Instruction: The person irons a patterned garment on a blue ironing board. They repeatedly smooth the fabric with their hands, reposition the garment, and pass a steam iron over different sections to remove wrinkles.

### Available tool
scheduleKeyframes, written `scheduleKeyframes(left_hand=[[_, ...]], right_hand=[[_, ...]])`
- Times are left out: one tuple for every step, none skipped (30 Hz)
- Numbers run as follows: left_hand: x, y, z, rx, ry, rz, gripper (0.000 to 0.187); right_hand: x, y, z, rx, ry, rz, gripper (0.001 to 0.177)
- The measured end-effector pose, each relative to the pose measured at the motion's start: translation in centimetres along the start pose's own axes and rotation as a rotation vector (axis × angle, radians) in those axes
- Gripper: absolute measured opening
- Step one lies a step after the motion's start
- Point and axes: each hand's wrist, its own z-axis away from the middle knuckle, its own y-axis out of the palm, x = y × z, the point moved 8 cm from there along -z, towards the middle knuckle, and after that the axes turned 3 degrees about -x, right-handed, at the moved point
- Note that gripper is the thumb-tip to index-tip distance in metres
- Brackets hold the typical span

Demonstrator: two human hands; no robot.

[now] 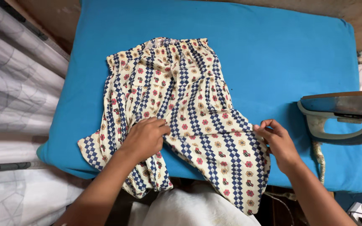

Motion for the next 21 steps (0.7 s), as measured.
scheduleKeyframes(left_hand=[[-0.2,-0.4,-0.1,0.021,0.022,0.004,0.025],[-0.4,-0.6,-0.1,0.04,0.039,0.013,0.024],[-0.6,-0.7,-0.3,0.058,0.056,0.021,0.023],[-0.8,-0.9,-0.9,0.031,0.063,0.045,0.021],[-1.0,-0.9,-1.6,0.004,0.069,0.069,0.019],[-1.2,-0.9,-2.4,-0.021,0.078,0.091,0.019],[-1.1,-0.7,-3.7,-0.058,0.055,0.125,0.018],[-1.0,-0.5,-5.1,-0.099,0.025,0.159,0.017],[-0.6,-0.5,-6.3,-0.14,-0.006,0.193,0.018],[0.2,-1.0,-7.2,-0.217,-0.047,0.204,0.02],[1.3,-1.6,-8.2,-0.294,-0.087,0.214,0.023],[2.6,-1.6,-9.6,-0.308,-0.167,0.22,0.026],[3.9,-1.6,-10.9,-0.321,-0.246,0.226,0.029],[5.4,-1.7,-11.9,-0.333,-0.325,0.231,0.033],[6.6,-1.7,-12.8,-0.31,-0.351,0.191,0.035],[7.5,-1.5,-13.7,-0.284,-0.37,0.155,0.038],[8.3,-1.3,-14.4,-0.258,-0.389,0.119,0.04],[8.6,-1.1,-15.1,-0.225,-0.369,0.045,0.05],[8.9,-1.0,-15.6,-0.193,-0.348,-0.028,0.06],[9.0,-1.0,-16.0,-0.157,-0.326,-0.096,0.071],[9.2,-0.9,-16.2,-0.101,-0.316,-0.089,0.079]], right_hand=[[0.8,0.3,0.1,0.004,-0.039,0.074,0.032],[1.9,0.7,0.0,0.011,-0.079,0.154,0.034],[3.1,1.2,-0.3,0.019,-0.119,0.235,0.037],[4.0,1.6,-1.1,-0.011,-0.103,0.317,0.042],[5.1,2.1,-2.5,-0.042,-0.086,0.4,0.047],[6.6,3.2,-4.3,-0.016,-0.14,0.402,0.051],[8.0,4.7,-6.4,0.009,-0.195,0.404,0.055],[9.6,6.2,-8.6,0.037,-0.255,0.317,0.056],[11.2,7.8,-10.7,0.065,-0.313,0.229,0.056],[12.4,9.7,-12.8,0.111,-0.304,0.137,0.053],[13.6,11.2,-14.4,0.157,-0.294,0.044,0.05],[14.1,12.0,-15.5,0.153,-0.227,0.028,0.047],[14.8,12.9,-16.2,0.149,-0.16,0.011,0.045],[15.3,13.8,-16.4,0.144,-0.091,-0.005,0.042],[15.9,14.7,-16.3,0.182,-0.047,-0.045,0.035],[16.4,15.2,-16.1,0.212,-0.001,-0.087,0.029],[16.7,15.6,-16.0,0.242,0.046,-0.128,0.023],[17.7,15.1,-16.2,0.173,-0.048,-0.192,0.021],[18.6,14.3,-16.4,0.103,-0.141,-0.254,0.02],[19.3,13.1,-16.5,0.03,-0.231,-0.31,0.021],[20.1,11.7,-16.9,-0.009,-0.281,-0.376,0.024]])
